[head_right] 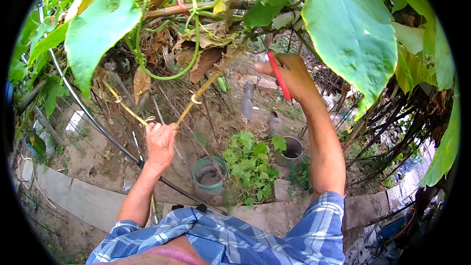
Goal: The person uses red-handled shears to prune vines and leaves from a garden trellis. They reach up to cut stems and remove foliage, occasionally dropping the cuttings to the ground. The person moves along a concrete path to access different sections of the trellis.
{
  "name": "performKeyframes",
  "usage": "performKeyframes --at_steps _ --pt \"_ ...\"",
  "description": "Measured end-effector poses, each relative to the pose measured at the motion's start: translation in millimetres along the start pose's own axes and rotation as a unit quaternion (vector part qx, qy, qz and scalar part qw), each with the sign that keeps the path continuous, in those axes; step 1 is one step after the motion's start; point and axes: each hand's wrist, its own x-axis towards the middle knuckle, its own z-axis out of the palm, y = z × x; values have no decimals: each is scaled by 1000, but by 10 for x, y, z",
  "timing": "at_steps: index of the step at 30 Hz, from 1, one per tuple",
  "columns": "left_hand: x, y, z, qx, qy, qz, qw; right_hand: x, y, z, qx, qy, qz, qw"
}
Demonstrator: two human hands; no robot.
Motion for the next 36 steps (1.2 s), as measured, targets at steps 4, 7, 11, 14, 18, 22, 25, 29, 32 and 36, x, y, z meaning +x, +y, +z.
performKeyframes --at_steps 4,7,11,14,18,22,25,29,32,36 --pt "-19 -33 -62 -3 -17 -1 1000 -60 -49 21 -18 15 1 1000" --pt "-263 -204 1 35 -44 -12 998 -237 -104 114 -5 -3 23 1000" --pt "-607 -415 -253 44 -59 -42 996 -704 -170 528 -94 -16 14 995" --pt "-882 -636 -330 87 -101 -40 990 -1065 -197 887 -112 -47 91 988" --pt "-1073 -852 -404 123 -150 -35 980 -1428 71 1300 -174 -72 144 971" --pt "-1144 -902 -460 133 -162 -50 977 -1367 203 1622 -303 -25 152 941" --pt "-1141 -903 -428 135 -150 -50 978 -1288 716 1751 -378 -87 238 890" --pt "-1213 -975 -494 145 -150 -64 976 -1444 1114 1874 -400 -149 286 858" --pt "-1251 -1021 -512 173 -165 -80 968 -1466 1131 1953 -382 -108 308 865" --pt "-1346 -1148 -482 214 -173 -87 957 -1544 1330 1725 -443 -101 300 839"
